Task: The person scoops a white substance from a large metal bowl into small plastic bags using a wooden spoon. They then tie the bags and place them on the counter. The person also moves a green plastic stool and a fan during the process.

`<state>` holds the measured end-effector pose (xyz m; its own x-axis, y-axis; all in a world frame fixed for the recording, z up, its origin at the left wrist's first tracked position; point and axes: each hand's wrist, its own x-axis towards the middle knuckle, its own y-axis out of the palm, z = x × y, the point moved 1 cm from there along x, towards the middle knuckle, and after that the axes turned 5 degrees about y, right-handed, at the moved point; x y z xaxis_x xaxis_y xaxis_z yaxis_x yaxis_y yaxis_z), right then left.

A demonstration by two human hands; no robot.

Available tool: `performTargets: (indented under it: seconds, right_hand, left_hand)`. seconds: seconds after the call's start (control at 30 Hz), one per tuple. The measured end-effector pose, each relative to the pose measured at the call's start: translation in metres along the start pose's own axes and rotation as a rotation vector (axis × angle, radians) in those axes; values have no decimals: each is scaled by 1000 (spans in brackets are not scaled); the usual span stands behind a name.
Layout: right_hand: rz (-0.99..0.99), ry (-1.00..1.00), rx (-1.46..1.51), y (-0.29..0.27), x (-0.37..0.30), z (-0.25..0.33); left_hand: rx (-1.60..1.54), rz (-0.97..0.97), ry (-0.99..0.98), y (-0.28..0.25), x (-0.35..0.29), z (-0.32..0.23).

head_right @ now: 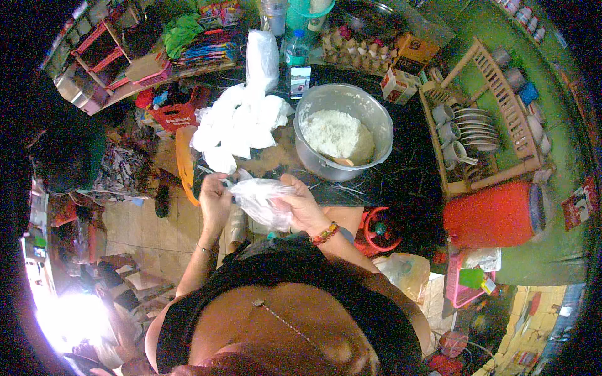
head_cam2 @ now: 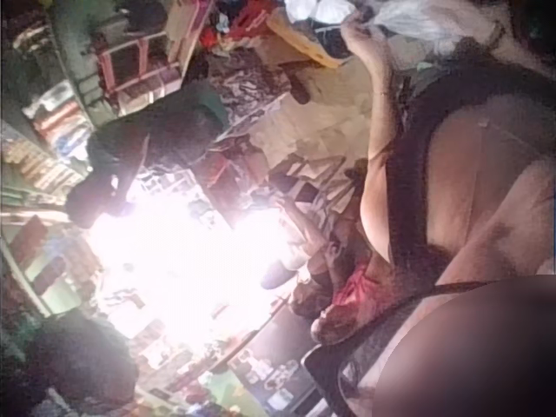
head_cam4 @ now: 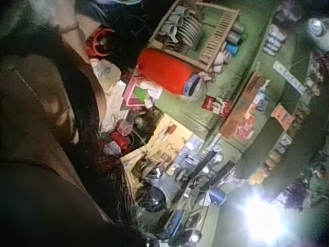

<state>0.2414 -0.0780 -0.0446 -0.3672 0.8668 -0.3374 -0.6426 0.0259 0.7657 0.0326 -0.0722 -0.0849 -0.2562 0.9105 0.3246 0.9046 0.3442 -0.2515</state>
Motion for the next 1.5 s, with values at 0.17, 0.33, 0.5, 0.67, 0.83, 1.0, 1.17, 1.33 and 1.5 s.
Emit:
performTargets:
  seconds: [0.17,0.33,0.5,0.67,0.83,1.0,1.17,1.33,1.5]
  right_hand:
    - [25,-419,-698,-31,12,-9]
    - [-172,-561,-636,-26,10,-14]
    - [-37,-514,-440,6,-5,-21]
    - [18,-289,-548,-14,-8,-26]
    - [45,-412,-738,-40,10,-12]
    - [-179,-363,-270,-44,25,-11]
    - [261,-101,-40,-42,13,-15]
    - [308,-382,-1113,-6,-13,-39]
    - [-319,-262,-789,-91,25,-34]
  left_hand:
    - [-426,38,-366,-9,5,6]
    - [-25,54,121,5,-19,-68]
    - [100,455,179,17,-18,-104]
    - [18,509,311,17,-15,-82]
    - [-303,472,-208,14,-14,-50]
    - [-1379,262,-749,-7,-18,-60]
    - [-247,236,-145,-13,-2,-27]
    - [-449,1,-316,-17,7,10]
    - [-1067,438,-881,-14,-9,-21]
